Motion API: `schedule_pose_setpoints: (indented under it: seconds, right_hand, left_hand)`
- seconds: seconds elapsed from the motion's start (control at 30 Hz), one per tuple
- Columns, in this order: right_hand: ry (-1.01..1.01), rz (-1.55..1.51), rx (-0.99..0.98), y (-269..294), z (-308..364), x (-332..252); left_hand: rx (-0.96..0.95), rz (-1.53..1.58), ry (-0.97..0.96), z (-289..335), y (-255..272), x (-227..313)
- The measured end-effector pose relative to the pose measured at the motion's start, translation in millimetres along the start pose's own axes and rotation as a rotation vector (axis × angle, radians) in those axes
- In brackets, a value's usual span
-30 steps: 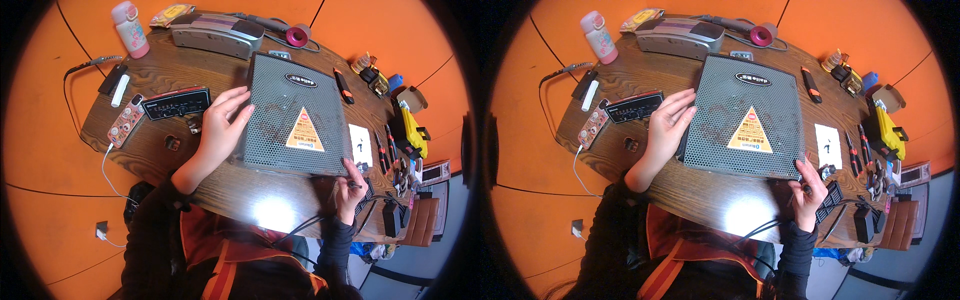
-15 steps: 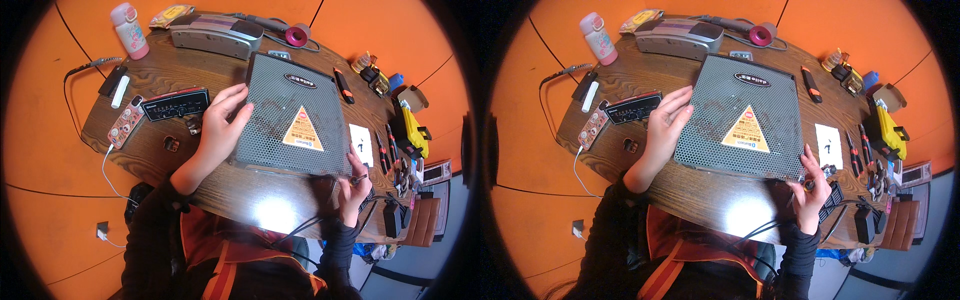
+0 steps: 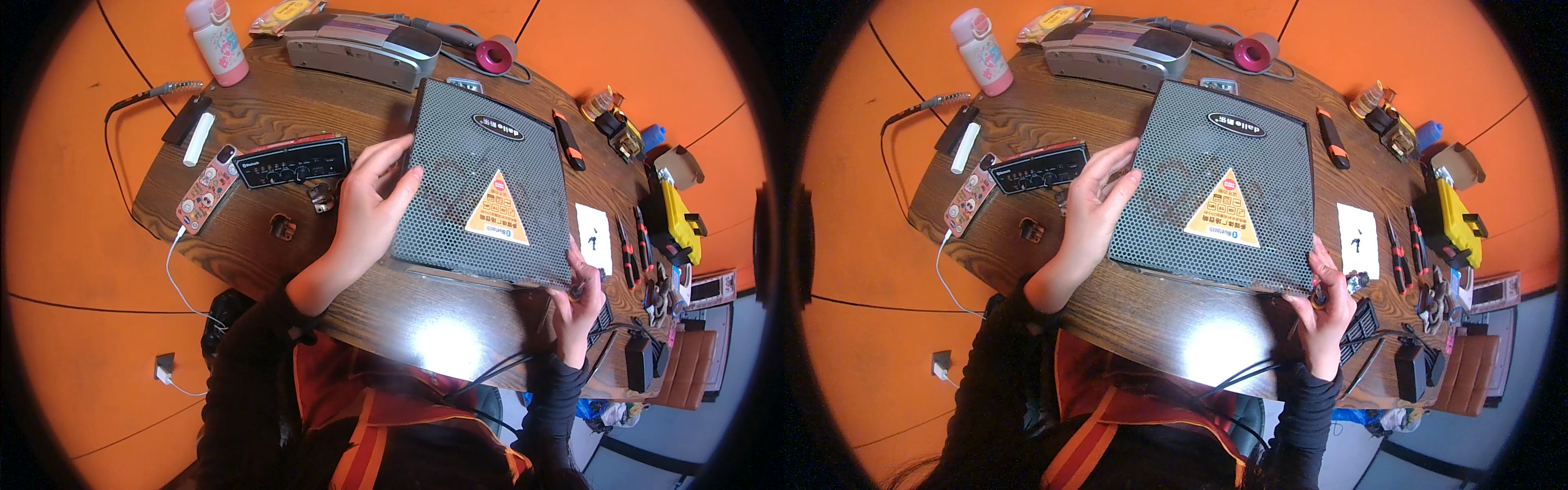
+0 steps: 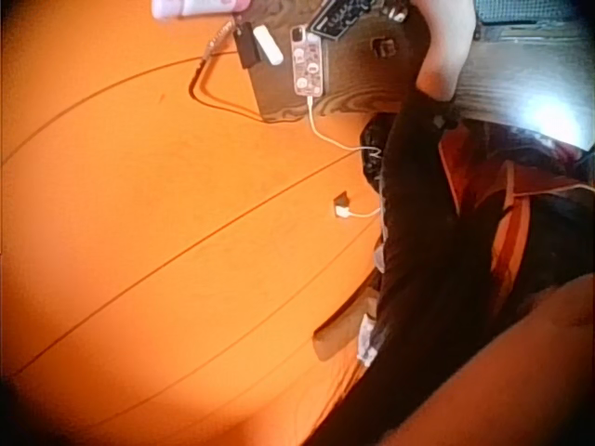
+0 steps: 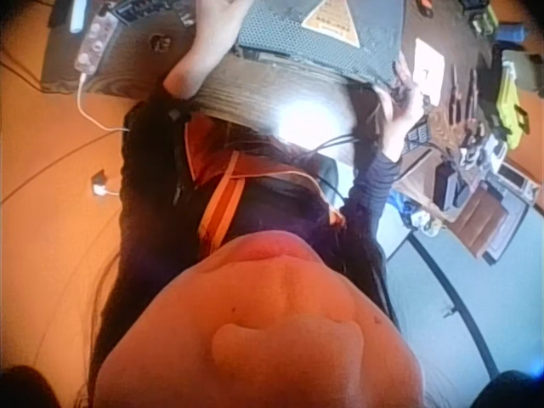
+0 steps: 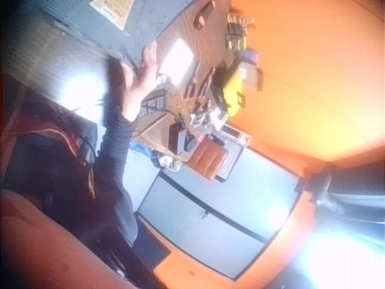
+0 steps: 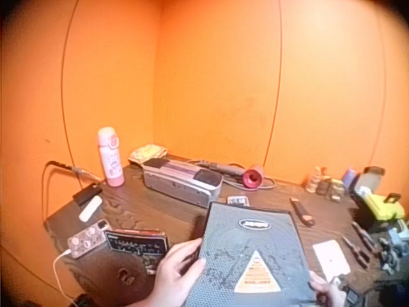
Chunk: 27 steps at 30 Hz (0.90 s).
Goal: The person assembles a speaker by repeatedly attaching and detaching the metal grille cover using a screwdriver. They also briefly pick up and set down a pink water bottle.
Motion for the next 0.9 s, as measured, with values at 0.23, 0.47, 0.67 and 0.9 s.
schedule_pose_setpoints:
  seconds: [0.23,0.47,0.67,0.9]
  right_hand:
    - [-0.013,-0.040,0.101,7,4,-3]
    - [0.073,-0.086,0.080,6,-9,-10]
    - [0.091,0.066,0.045,6,-9,-18]
    - [0.117,0.052,0.106,13,-8,-20]
  left_hand:
    - [-0.021,-0.111,-0.118,-1,0,8]
    - [-0.087,-0.093,-0.025,-8,0,10]
    - [-0.059,0.020,0.067,-7,-4,14]
    - [-0.055,0.218,0.147,-4,-8,26]
Point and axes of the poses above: each hand's wrist, its own z-axis away from the middle knuckle, its own y-axis out of the back of the hand, x = y × z, the point moved 3 cm from there along -z, towards the middle knuckle, and after that the axes turned 14 degrees about -y, right-handed, at the moved point
